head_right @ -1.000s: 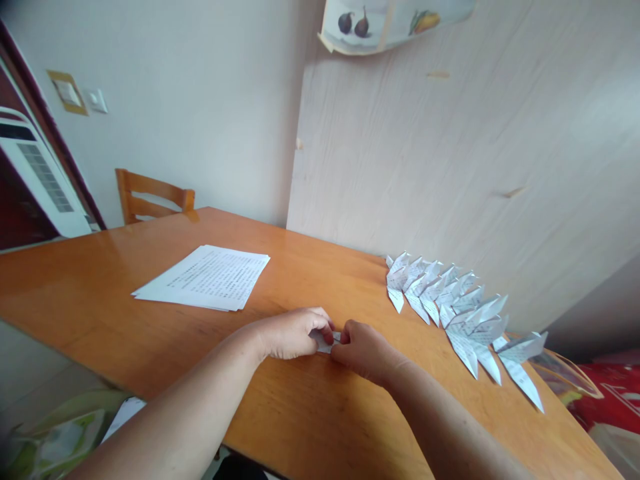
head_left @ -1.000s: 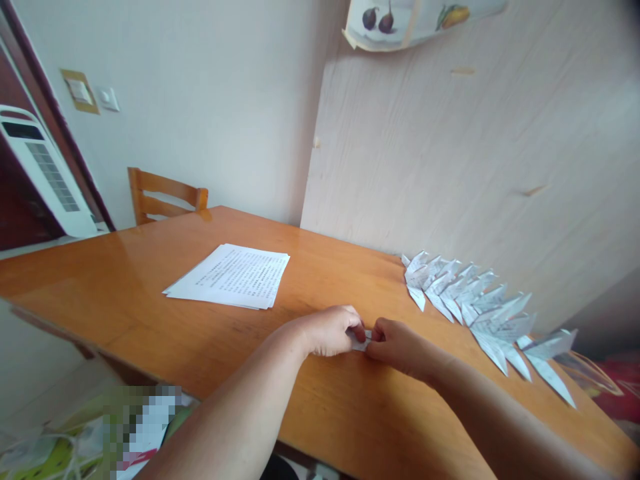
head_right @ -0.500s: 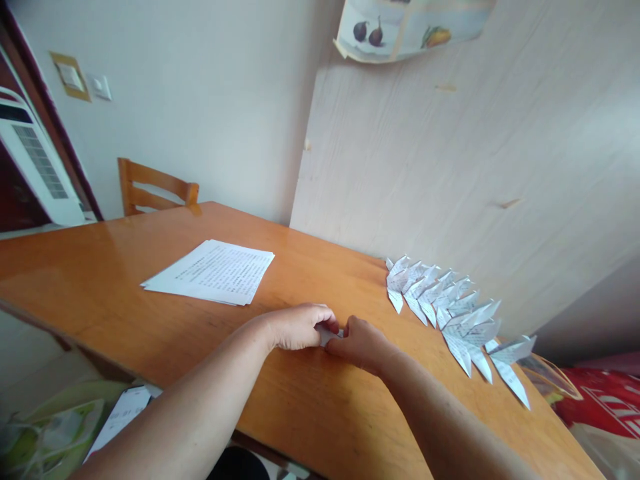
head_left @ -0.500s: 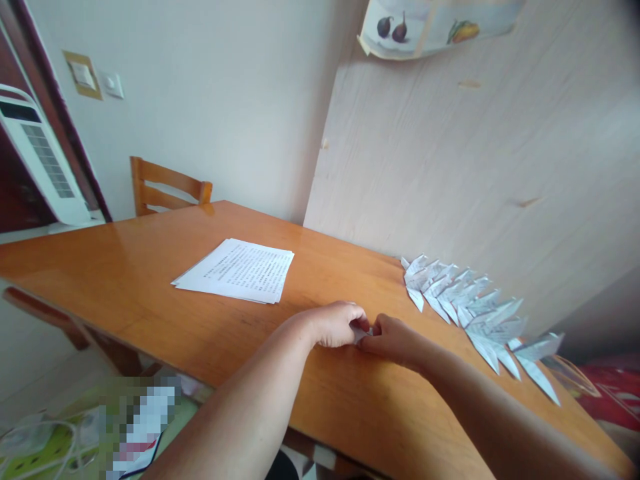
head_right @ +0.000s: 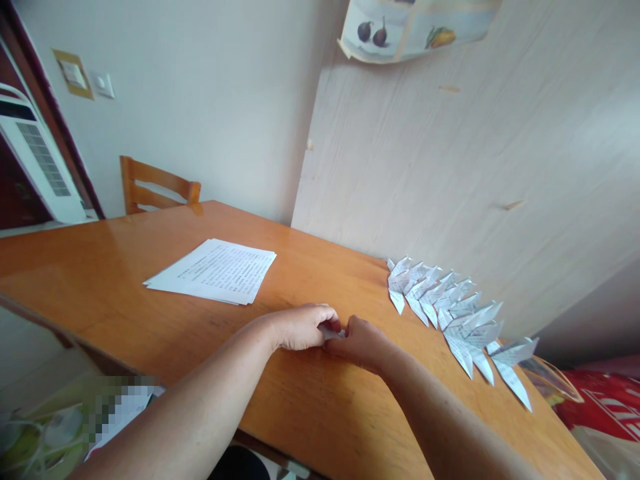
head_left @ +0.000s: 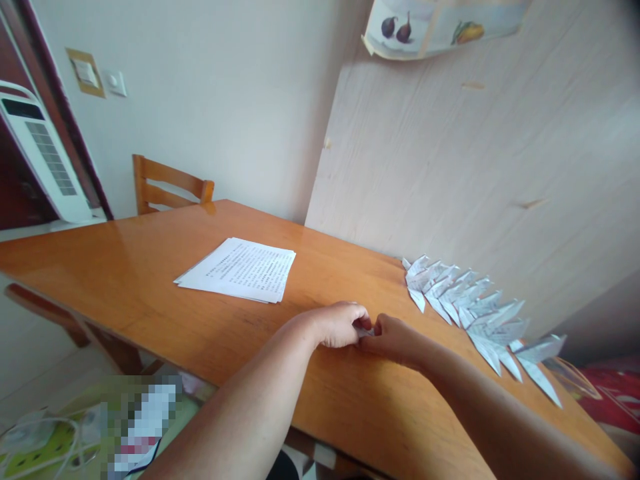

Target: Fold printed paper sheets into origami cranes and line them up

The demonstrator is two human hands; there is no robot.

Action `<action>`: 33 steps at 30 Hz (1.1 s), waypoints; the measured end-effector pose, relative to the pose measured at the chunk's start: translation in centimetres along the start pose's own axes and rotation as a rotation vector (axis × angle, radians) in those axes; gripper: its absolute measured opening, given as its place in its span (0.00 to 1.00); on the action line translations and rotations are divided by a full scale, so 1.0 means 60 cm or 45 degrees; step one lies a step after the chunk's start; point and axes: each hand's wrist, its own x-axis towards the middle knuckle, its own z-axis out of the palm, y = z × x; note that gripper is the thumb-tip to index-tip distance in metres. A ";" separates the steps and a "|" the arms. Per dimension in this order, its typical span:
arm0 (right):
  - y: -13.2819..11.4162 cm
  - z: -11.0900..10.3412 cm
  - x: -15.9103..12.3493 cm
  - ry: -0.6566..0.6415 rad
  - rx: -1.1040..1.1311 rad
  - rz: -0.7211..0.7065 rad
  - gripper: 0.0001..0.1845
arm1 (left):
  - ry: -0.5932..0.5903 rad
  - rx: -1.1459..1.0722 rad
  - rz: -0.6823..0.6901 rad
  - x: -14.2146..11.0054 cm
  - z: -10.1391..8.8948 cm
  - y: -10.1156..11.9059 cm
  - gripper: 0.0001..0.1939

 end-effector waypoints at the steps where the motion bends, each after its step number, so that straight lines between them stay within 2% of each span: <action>1: 0.001 -0.003 -0.003 -0.017 0.022 -0.011 0.17 | 0.005 0.008 0.003 0.000 0.000 0.001 0.14; 6: 0.010 -0.013 -0.013 -0.133 0.154 -0.032 0.09 | 0.029 0.057 0.047 -0.001 0.005 0.005 0.11; 9: 0.017 -0.014 -0.011 -0.164 0.205 -0.022 0.08 | 0.018 0.083 0.081 -0.001 0.010 0.004 0.10; 12: 0.021 -0.016 -0.008 -0.202 0.242 -0.002 0.08 | 0.009 0.103 0.115 0.000 0.013 0.001 0.14; 19: 0.021 -0.028 -0.011 -0.159 0.227 0.008 0.10 | 0.007 0.118 0.142 0.000 0.015 -0.001 0.17; 33: 0.027 -0.037 -0.016 -0.186 0.181 0.006 0.08 | 0.004 0.135 0.161 -0.001 0.017 -0.002 0.17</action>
